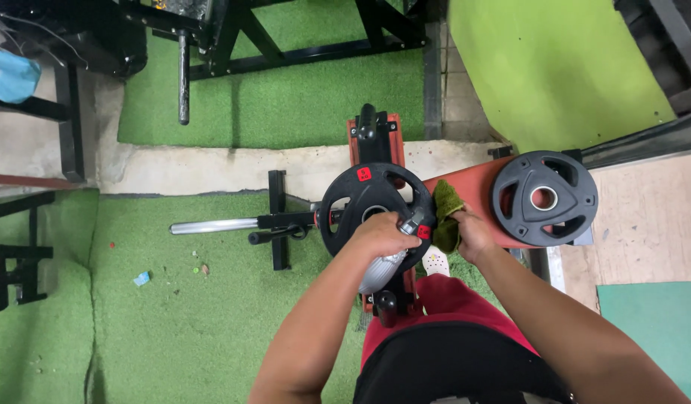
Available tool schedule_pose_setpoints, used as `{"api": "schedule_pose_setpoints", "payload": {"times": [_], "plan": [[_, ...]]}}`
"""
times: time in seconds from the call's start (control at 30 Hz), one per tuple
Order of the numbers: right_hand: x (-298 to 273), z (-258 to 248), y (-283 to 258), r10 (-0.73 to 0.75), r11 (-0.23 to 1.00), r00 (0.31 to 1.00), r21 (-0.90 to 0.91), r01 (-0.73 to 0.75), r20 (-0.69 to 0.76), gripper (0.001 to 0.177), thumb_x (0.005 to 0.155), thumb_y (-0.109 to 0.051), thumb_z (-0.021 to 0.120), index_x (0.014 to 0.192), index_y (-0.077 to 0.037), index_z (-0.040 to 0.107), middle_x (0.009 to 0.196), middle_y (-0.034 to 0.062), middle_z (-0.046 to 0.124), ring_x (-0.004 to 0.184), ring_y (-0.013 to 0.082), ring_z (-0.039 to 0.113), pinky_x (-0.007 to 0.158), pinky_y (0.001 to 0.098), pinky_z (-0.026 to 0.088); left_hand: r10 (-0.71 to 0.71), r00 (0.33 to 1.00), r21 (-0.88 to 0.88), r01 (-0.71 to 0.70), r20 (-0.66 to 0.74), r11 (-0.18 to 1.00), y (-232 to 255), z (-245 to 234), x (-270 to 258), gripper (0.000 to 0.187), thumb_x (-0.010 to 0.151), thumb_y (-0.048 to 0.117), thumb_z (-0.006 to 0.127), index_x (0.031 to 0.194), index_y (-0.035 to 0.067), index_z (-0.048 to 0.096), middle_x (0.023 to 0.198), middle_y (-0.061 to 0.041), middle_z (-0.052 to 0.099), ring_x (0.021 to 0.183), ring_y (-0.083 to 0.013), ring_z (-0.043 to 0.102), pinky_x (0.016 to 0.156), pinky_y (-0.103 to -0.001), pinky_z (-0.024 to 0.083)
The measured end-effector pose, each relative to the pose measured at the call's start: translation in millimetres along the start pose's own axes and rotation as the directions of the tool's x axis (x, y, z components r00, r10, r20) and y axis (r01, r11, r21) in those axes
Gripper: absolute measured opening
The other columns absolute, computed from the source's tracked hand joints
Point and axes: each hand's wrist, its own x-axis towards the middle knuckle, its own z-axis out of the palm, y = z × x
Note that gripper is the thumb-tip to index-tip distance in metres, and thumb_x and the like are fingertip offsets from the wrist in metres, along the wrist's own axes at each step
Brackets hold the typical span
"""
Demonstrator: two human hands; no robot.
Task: Cleaning and organizing weight plates and gym machines.
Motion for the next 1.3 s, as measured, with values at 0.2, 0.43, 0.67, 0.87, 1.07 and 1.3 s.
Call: {"api": "schedule_pose_setpoints", "payload": {"times": [0.2,0.43,0.67,0.87,1.07,1.3], "plan": [[-19,-3,-21,-0.091,0.996,0.996,0.015,0.091,-0.028,0.036,0.097,-0.012,0.048,0.132,-0.011,0.056,0.121,0.0114,0.067,0.108,0.0292,0.067,0.091,0.0484,0.058,0.184,0.982,-0.033,-0.185,-0.034,0.982,45,-33,-15,0.066,0.069,0.053,0.076,0.116,0.007,0.072,0.112,-0.017,0.074,0.106,-0.0322,0.071,0.092,-0.041,0.054],[-68,-13,-80,-0.178,0.978,0.981,0.125,0.168,0.078,0.048,0.096,-0.046,0.052,0.131,-0.015,0.061,0.114,0.0057,0.069,0.098,0.0221,0.069,0.085,0.041,0.058,0.495,0.839,0.28,-0.43,-0.228,0.858,111,3,4,0.082,0.078,0.038,0.079,0.145,0.003,0.048,0.131,-0.018,0.06,0.107,-0.035,0.068,0.089,-0.043,0.056],[-73,-36,-120,-0.567,0.773,0.821,-0.3,0.559,0.068,0.046,0.09,-0.01,0.065,0.135,-0.005,0.058,0.117,0.0041,0.068,0.099,0.0129,0.066,0.086,0.0286,0.056,0.674,0.656,0.329,-0.589,-0.339,0.738,131,46,38,0.106,0.07,0.028,0.086,0.156,0.001,0.031,0.149,-0.022,0.043,0.121,-0.0408,0.06,0.1,-0.045,0.052],[-64,-9,-112,-0.5,0.707,0.864,-0.603,0.369,-0.057,0.045,0.086,-0.014,0.069,0.129,-0.007,0.056,0.108,0.0073,0.069,0.088,0.0184,0.068,0.074,0.0363,0.059,0.441,0.884,0.295,-0.383,-0.159,0.875,113,21,32,0.123,0.06,0.042,0.095,0.156,0.004,0.027,0.161,-0.03,0.021,0.141,-0.0456,0.035,0.113,-0.047,0.037],[16,-33,-52,-0.62,0.132,0.769,-0.946,0.296,0.154,0.063,0.078,-0.028,0.082,0.132,-0.006,0.059,0.115,0.0239,0.068,0.108,0.0421,0.066,0.092,0.0495,0.053,0.16,0.97,0.369,-0.082,-0.184,0.926,35,-17,-12,0.091,0.072,0.041,0.089,0.148,0.015,0.048,0.154,-0.014,0.048,0.149,-0.0357,0.041,0.119,-0.052,0.038],[69,-57,-30,-0.569,0.021,0.814,-0.988,0.154,0.115,0.067,0.075,-0.037,0.083,0.128,-0.003,0.059,0.124,0.0268,0.064,0.11,0.0456,0.065,0.093,0.0518,0.053,-0.015,0.927,0.426,0.186,-0.374,0.886,-48,16,-36,0.103,0.068,0.035,0.092,0.152,0.011,0.038,0.159,-0.021,0.032,0.147,-0.0406,0.03,0.115,-0.053,0.033]]}}
